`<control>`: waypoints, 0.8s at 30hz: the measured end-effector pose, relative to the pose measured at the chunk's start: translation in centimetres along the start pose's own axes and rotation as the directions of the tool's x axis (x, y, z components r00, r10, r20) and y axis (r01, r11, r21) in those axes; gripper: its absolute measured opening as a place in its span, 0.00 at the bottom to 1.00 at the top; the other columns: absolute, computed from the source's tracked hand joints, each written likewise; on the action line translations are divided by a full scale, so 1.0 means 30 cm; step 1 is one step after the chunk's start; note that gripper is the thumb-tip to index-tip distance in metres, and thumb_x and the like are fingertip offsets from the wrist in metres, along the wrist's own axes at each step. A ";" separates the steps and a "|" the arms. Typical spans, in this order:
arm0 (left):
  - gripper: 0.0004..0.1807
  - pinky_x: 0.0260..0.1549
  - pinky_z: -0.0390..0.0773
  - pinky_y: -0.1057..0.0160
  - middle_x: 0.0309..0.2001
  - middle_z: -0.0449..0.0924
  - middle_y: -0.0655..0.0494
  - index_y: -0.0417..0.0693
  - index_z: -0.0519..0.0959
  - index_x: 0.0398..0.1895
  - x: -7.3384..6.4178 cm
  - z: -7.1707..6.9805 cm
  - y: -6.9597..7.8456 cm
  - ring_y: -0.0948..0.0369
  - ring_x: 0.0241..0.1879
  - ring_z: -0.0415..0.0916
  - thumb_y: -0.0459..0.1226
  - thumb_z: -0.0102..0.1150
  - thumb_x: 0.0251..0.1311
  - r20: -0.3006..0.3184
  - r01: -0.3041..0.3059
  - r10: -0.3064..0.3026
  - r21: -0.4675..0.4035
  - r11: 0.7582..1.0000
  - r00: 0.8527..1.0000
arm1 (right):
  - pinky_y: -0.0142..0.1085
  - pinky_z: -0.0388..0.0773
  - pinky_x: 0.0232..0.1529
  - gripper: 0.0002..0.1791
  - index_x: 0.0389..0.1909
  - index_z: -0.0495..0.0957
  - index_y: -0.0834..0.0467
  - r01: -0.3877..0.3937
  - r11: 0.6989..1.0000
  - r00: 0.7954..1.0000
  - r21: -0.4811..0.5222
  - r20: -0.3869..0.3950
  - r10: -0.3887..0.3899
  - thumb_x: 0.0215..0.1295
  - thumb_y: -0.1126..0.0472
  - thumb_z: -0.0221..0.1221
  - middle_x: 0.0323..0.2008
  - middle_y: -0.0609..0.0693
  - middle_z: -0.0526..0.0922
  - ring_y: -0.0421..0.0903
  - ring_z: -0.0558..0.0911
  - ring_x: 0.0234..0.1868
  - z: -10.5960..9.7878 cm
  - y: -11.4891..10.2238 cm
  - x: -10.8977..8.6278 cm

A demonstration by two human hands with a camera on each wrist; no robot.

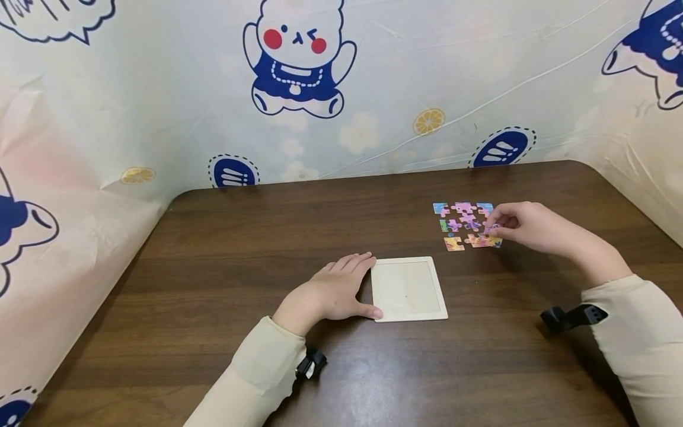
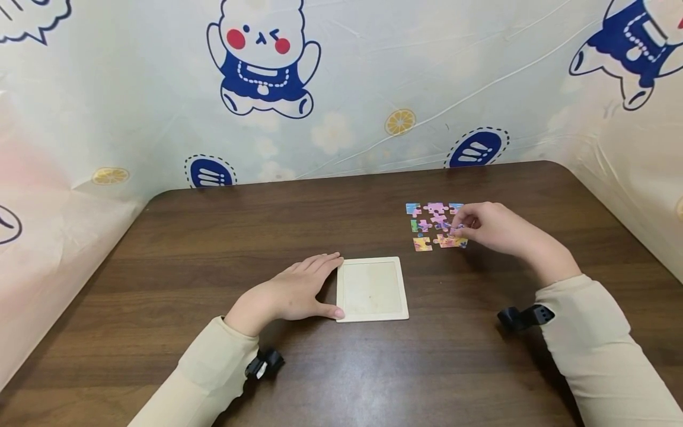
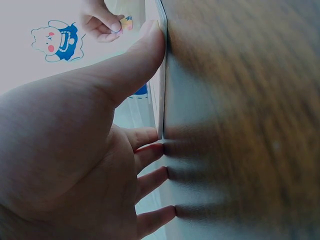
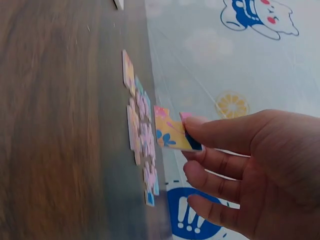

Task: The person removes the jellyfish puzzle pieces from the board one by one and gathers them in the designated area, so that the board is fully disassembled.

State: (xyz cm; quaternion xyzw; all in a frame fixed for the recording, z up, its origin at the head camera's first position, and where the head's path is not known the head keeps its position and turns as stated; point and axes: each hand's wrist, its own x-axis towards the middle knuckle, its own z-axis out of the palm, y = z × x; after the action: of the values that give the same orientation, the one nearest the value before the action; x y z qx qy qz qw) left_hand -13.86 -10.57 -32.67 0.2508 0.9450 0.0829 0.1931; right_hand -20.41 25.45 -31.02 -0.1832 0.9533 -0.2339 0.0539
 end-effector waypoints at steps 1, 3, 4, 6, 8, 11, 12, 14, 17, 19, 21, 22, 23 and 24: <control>0.54 0.72 0.50 0.48 0.79 0.46 0.55 0.49 0.49 0.79 0.001 0.000 -0.001 0.54 0.77 0.43 0.62 0.63 0.58 0.000 -0.001 0.001 -0.001 1.000 1.000 | 0.38 0.75 0.34 0.05 0.39 0.81 0.60 -0.005 1.000 1.000 -0.006 -0.002 0.005 0.67 0.62 0.64 0.32 0.48 0.82 0.46 0.77 0.34 -0.004 0.009 0.000; 0.54 0.72 0.50 0.48 0.79 0.46 0.55 0.49 0.50 0.79 0.000 0.000 -0.001 0.54 0.77 0.43 0.62 0.63 0.57 -0.002 -0.003 0.003 -0.001 1.000 1.000 | 0.41 0.75 0.35 0.05 0.39 0.81 0.61 -0.012 1.000 1.000 -0.020 -0.009 0.012 0.67 0.63 0.63 0.32 0.48 0.82 0.47 0.77 0.34 -0.011 0.023 -0.001; 0.54 0.72 0.50 0.48 0.79 0.46 0.55 0.49 0.50 0.79 0.001 0.000 -0.001 0.54 0.77 0.43 0.62 0.63 0.58 -0.001 -0.001 0.001 0.001 1.000 1.000 | 0.42 0.75 0.36 0.05 0.39 0.81 0.61 -0.013 1.000 1.000 -0.027 -0.012 0.013 0.67 0.63 0.63 0.33 0.49 0.83 0.47 0.77 0.34 -0.014 0.029 -0.002; 0.54 0.72 0.50 0.48 0.79 0.46 0.55 0.49 0.49 0.79 0.001 0.001 -0.001 0.54 0.77 0.43 0.62 0.63 0.58 0.000 0.001 -0.001 0.004 1.000 1.000 | 0.43 0.76 0.37 0.04 0.40 0.81 0.61 -0.013 0.999 1.000 -0.037 -0.018 0.012 0.67 0.64 0.62 0.33 0.49 0.83 0.48 0.77 0.34 -0.019 0.042 -0.005; 0.54 0.72 0.50 0.48 0.79 0.46 0.55 0.49 0.50 0.79 0.000 0.000 -0.001 0.55 0.77 0.43 0.62 0.63 0.57 -0.001 0.003 -0.003 0.003 1.000 1.000 | 0.44 0.76 0.38 0.04 0.40 0.81 0.62 -0.012 0.999 1.000 -0.044 -0.020 0.011 0.67 0.66 0.62 0.34 0.50 0.83 0.48 0.77 0.35 -0.023 0.053 -0.009; 0.54 0.72 0.50 0.48 0.79 0.45 0.56 0.50 0.49 0.79 0.001 0.000 0.000 0.55 0.77 0.43 0.62 0.63 0.57 0.003 0.008 -0.008 0.007 1.000 1.000 | 0.44 0.76 0.37 0.04 0.40 0.81 0.63 -0.017 0.999 1.000 -0.047 -0.008 0.017 0.67 0.66 0.62 0.34 0.51 0.84 0.49 0.77 0.35 -0.026 0.070 -0.011; 0.54 0.72 0.50 0.48 0.79 0.45 0.56 0.50 0.49 0.79 0.001 0.001 -0.001 0.55 0.77 0.43 0.62 0.63 0.57 0.001 0.007 -0.007 0.006 1.000 1.000 | 0.44 0.76 0.37 0.04 0.40 0.81 0.63 -0.020 0.999 1.000 -0.047 -0.004 0.020 0.67 0.67 0.62 0.34 0.50 0.84 0.48 0.78 0.34 -0.026 0.073 -0.010; 0.54 0.72 0.50 0.48 0.79 0.45 0.56 0.50 0.49 0.79 0.001 0.000 0.000 0.55 0.77 0.43 0.62 0.63 0.57 0.002 0.008 -0.008 0.006 1.000 1.000 | 0.43 0.76 0.37 0.04 0.39 0.81 0.63 -0.030 0.998 1.000 -0.047 0.007 0.030 0.67 0.67 0.62 0.33 0.50 0.84 0.48 0.77 0.34 -0.024 0.078 -0.008; 0.55 0.72 0.49 0.48 0.79 0.45 0.56 0.50 0.49 0.79 -0.001 0.000 0.001 0.55 0.77 0.42 0.63 0.63 0.57 0.004 0.008 -0.008 0.007 1.000 1.000 | 0.42 0.75 0.35 0.03 0.39 0.81 0.63 -0.041 0.998 0.999 -0.040 0.019 0.042 0.66 0.68 0.62 0.32 0.50 0.84 0.48 0.77 0.33 -0.017 0.083 -0.004; 0.55 0.72 0.49 0.48 0.79 0.45 0.56 0.50 0.49 0.79 -0.002 -0.001 0.001 0.55 0.77 0.42 0.63 0.63 0.57 0.004 0.007 -0.007 0.007 1.000 1.000 | 0.42 0.75 0.35 0.03 0.39 0.81 0.63 -0.048 0.998 0.999 -0.038 0.024 0.049 0.65 0.69 0.62 0.32 0.50 0.83 0.48 0.76 0.33 -0.014 0.086 -0.002; 0.55 0.72 0.49 0.48 0.79 0.45 0.56 0.50 0.49 0.80 -0.002 0.000 0.001 0.55 0.77 0.42 0.63 0.62 0.57 0.004 0.006 -0.006 0.007 1.000 1.000 | 0.44 0.76 0.36 0.04 0.39 0.80 0.64 -0.049 0.998 0.998 -0.036 0.027 0.050 0.64 0.70 0.62 0.32 0.51 0.82 0.49 0.77 0.33 -0.010 0.090 0.000; 0.55 0.72 0.49 0.48 0.79 0.45 0.56 0.50 0.49 0.80 -0.002 0.000 0.000 0.55 0.77 0.42 0.63 0.62 0.57 0.003 0.005 -0.005 0.008 1.000 1.000 | 0.45 0.77 0.37 0.05 0.39 0.80 0.65 -0.049 0.998 0.998 -0.039 0.025 0.050 0.64 0.71 0.63 0.32 0.51 0.82 0.49 0.77 0.33 -0.007 0.091 0.001; 0.55 0.72 0.49 0.48 0.79 0.45 0.56 0.50 0.49 0.80 -0.001 0.000 0.000 0.55 0.77 0.42 0.63 0.62 0.57 0.003 0.005 -0.005 0.007 1.000 1.000 | 0.47 0.78 0.38 0.05 0.39 0.80 0.65 -0.046 0.998 0.999 -0.039 0.025 0.047 0.63 0.71 0.63 0.32 0.52 0.82 0.50 0.77 0.33 -0.004 0.092 0.002; 0.55 0.72 0.49 0.48 0.79 0.45 0.56 0.50 0.49 0.80 -0.002 0.000 0.000 0.55 0.77 0.42 0.63 0.62 0.57 0.003 0.005 -0.005 0.006 1.000 1.000 | 0.48 0.78 0.39 0.06 0.40 0.80 0.65 -0.045 0.998 0.999 -0.042 0.024 0.046 0.63 0.72 0.63 0.32 0.52 0.82 0.50 0.77 0.33 -0.001 0.093 0.003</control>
State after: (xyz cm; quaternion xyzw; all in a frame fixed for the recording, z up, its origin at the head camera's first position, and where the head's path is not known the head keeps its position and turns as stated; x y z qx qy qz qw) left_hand -13.81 -10.59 -32.66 0.2491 0.9455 0.0790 0.1941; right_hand -21.42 27.74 -32.29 -0.1654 0.9611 -0.2106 0.0675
